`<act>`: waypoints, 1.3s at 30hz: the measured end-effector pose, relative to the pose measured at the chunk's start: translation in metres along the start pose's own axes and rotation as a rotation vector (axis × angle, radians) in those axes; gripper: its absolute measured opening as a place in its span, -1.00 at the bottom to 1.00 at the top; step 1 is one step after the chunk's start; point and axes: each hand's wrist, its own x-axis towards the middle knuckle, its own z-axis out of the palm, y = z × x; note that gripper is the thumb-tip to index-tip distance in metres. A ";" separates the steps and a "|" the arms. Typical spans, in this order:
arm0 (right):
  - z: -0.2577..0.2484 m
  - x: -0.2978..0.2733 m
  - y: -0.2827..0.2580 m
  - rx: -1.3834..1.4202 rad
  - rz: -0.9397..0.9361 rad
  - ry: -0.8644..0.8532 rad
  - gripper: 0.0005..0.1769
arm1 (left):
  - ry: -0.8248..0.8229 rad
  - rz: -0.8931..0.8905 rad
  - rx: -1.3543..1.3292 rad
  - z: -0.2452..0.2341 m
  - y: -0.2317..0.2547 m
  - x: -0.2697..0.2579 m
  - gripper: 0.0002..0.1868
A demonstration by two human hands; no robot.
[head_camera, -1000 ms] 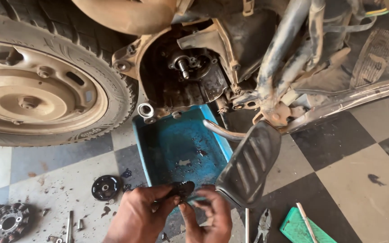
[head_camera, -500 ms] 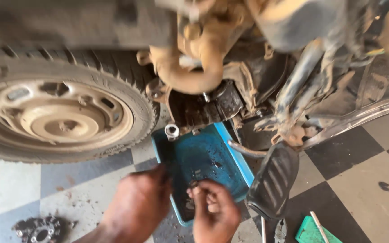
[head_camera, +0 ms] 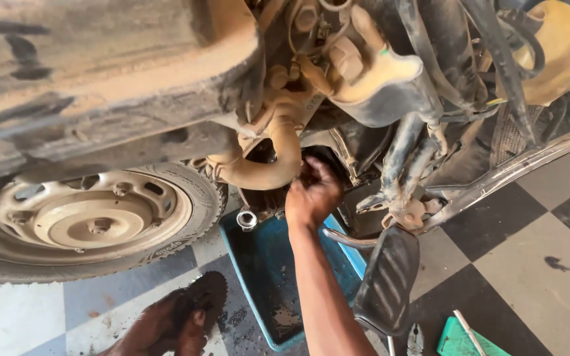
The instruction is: Repairing and reassembling components within a scooter's engine casing.
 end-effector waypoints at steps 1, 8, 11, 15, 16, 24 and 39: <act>0.002 0.004 0.000 -0.110 -0.081 -0.007 -0.63 | 0.047 0.008 -0.077 0.001 -0.005 -0.001 -0.56; 0.014 0.014 -0.011 -0.349 -0.178 0.035 -0.73 | 0.149 0.020 -0.173 0.007 -0.040 0.018 -0.60; 0.015 0.015 -0.009 -0.249 -0.133 0.010 -0.74 | 0.142 0.033 -0.142 0.005 -0.033 0.021 -0.61; 0.015 0.011 -0.004 -0.270 -0.153 0.021 -0.72 | 0.127 0.052 -0.070 -0.002 -0.030 0.017 -0.63; 0.015 0.010 0.001 -0.330 -0.213 0.036 -0.71 | 0.125 0.058 -0.052 -0.005 -0.028 0.016 -0.63; 0.021 0.004 -0.018 -0.439 -0.143 0.043 -0.67 | 0.099 0.104 0.091 -0.025 -0.012 0.010 -0.66; 0.017 -0.001 -0.028 -0.499 -0.153 -0.148 -0.82 | 0.044 0.169 0.037 -0.031 -0.024 0.008 -0.66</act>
